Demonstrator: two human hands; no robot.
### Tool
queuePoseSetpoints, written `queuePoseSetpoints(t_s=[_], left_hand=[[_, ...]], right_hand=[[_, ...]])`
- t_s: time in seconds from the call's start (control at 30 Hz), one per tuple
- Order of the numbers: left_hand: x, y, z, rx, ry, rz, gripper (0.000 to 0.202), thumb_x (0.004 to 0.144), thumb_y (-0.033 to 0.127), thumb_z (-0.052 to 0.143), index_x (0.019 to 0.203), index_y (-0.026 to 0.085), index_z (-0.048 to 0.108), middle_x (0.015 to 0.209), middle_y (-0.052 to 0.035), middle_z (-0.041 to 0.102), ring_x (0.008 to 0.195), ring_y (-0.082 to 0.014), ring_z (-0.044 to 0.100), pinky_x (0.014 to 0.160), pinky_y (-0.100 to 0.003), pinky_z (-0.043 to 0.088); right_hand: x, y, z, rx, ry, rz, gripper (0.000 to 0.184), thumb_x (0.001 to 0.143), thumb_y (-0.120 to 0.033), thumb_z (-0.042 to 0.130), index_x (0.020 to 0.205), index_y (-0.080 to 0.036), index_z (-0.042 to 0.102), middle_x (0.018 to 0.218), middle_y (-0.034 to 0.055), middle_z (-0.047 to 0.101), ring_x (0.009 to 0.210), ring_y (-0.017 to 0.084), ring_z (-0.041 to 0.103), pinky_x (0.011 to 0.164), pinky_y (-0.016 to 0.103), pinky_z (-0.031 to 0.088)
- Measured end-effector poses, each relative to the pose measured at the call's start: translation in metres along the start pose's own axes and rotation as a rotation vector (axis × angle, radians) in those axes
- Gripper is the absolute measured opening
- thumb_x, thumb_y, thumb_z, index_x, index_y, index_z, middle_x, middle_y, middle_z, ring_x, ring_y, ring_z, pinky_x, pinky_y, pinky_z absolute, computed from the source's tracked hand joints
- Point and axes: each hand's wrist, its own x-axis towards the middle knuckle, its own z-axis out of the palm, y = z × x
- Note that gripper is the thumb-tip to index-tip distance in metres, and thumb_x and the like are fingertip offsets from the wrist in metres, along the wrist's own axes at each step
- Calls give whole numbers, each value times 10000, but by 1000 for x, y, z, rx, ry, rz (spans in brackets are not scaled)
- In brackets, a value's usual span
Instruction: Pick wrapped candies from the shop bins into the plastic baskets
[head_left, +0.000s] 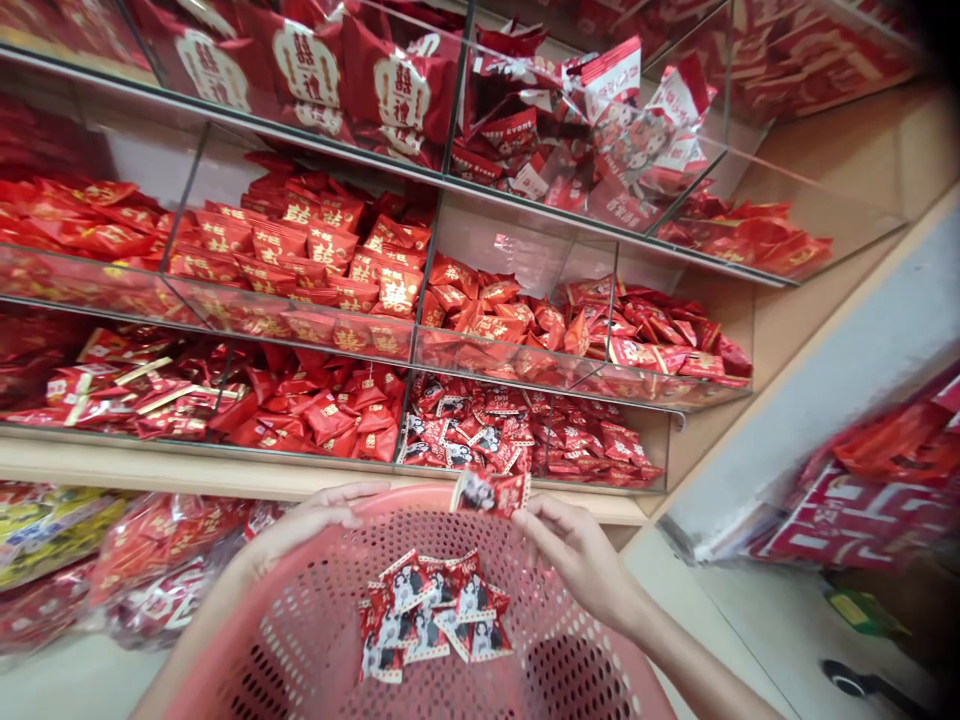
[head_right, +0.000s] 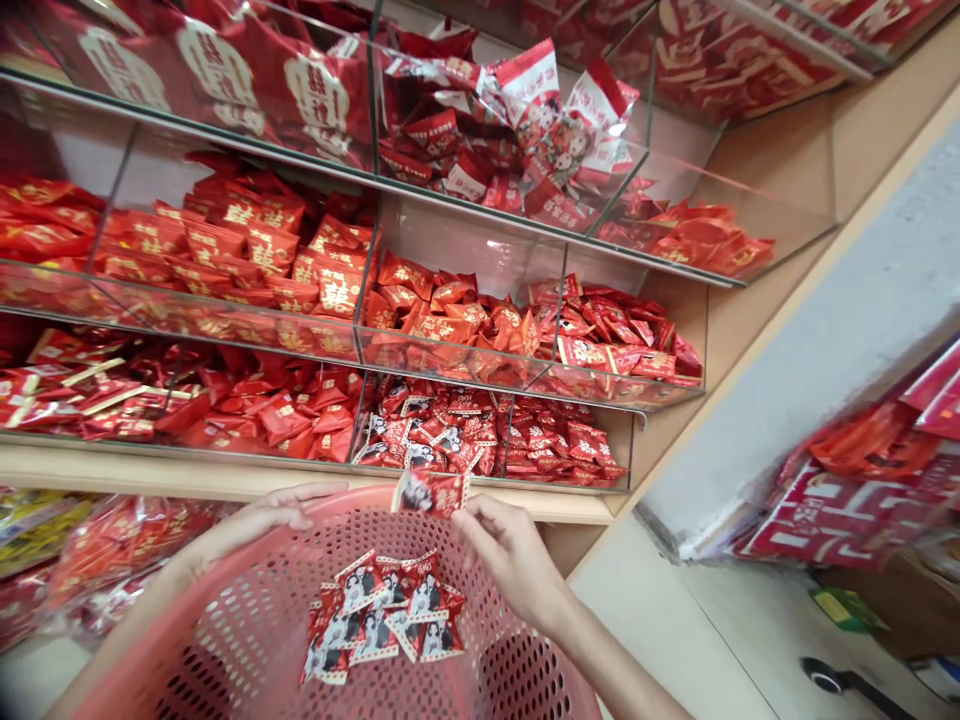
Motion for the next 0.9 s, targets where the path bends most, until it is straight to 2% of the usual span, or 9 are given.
queuePoseSetpoints(t_s=[0.1,0.23,0.33,0.5,0.67,0.8,0.9], left_hand=[[0,1,1,-2,-10,8,591,619,119,580,1203,205,540,1228,-65,588,1074,-266,569,914,-399,443],[1,0,-1,35,23,13,557,604,123,590,1156,197,579,1268,-56,555,1131,-269,527,893,-371,460],[1,1,-2,72,52,15,554,597,117,591,1145,201,592,1303,-47,520,1169,-280,491,869,-354,473],[-1,1,-1,38,38,1,640,600,124,586,1231,210,522,1254,-52,568,1089,-268,557,902,-387,449],[-1,-1,-2,44,39,35,609,618,123,582,1221,199,531,1202,-52,608,1042,-254,588,916,-378,437],[0,0,-3,87,51,38,547,613,138,592,1154,214,587,1252,-32,570,1107,-263,547,928,-360,428],[1,-1,-4,108,49,40,529,604,139,591,1123,237,612,1273,-17,549,1192,-261,472,964,-361,400]], right_hand=[[-1,1,3,-148,-137,-46,307,856,-426,445,718,-195,593,622,-4,583,580,128,522,571,227,391],[7,16,13,-182,-239,-25,309,875,-435,392,769,-202,566,585,-17,563,521,121,522,557,227,397],[16,28,23,-109,-307,53,304,873,-458,378,763,-202,500,587,-34,539,478,100,522,496,203,385],[32,43,39,-67,-420,213,300,873,-430,373,694,-194,423,539,-65,503,372,56,455,383,160,317],[48,52,50,-43,-444,333,234,875,-349,373,699,-196,386,522,-80,500,322,43,443,316,133,251],[56,59,57,-69,-432,308,214,874,-289,358,682,-199,386,488,-86,478,308,50,443,309,138,269],[57,69,62,-102,-361,259,209,864,-290,376,674,-203,394,485,-86,455,300,54,425,308,147,254]])
